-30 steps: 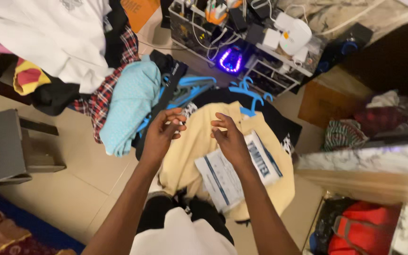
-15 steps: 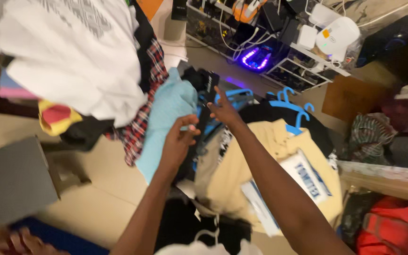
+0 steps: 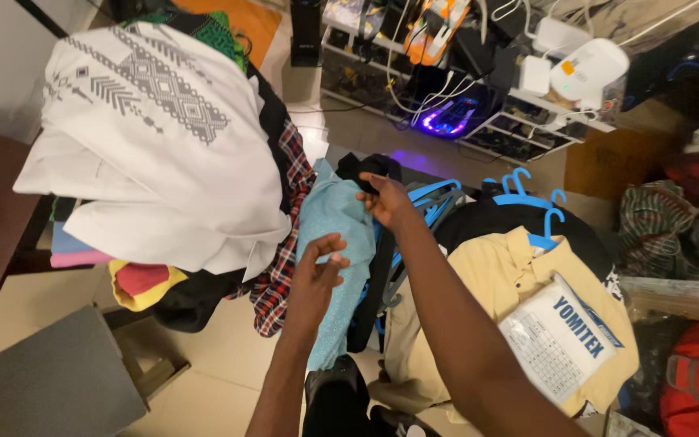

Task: The person sorts through various items of clothing, unfolded and in packages, placing them onto shelves and then unfolding a black garment on a table.

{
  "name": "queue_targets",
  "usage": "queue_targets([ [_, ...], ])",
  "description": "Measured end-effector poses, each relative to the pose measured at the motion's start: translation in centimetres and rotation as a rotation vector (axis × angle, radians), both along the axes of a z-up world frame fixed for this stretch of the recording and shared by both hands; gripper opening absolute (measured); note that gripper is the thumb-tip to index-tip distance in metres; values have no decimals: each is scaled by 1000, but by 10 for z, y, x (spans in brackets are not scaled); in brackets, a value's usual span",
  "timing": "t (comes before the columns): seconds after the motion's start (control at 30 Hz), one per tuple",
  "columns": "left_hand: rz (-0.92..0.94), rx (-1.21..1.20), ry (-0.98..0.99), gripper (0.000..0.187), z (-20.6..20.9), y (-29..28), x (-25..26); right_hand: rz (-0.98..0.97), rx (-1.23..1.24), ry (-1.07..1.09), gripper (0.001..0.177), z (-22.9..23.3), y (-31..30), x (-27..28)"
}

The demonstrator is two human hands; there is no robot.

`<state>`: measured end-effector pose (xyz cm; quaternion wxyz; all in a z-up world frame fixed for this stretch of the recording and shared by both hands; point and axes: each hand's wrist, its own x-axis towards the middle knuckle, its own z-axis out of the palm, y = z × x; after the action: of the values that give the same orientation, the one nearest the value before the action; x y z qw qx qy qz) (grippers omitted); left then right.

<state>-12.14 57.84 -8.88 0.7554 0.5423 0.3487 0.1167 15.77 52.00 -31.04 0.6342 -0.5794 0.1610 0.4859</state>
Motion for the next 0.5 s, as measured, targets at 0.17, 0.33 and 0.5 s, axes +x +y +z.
queue_targets([
  [0.17,-72,-52,9,43,-35,-12,16,-23,479,-117,47,124,-20,-29],
  [0.33,-147,-75,60,59,-78,-8,53,-84,661,-237,49,264,-66,-53],
  [0.5,-115,-478,153,65,-56,-26,91,-160,823,-325,38,357,-136,-86],
])
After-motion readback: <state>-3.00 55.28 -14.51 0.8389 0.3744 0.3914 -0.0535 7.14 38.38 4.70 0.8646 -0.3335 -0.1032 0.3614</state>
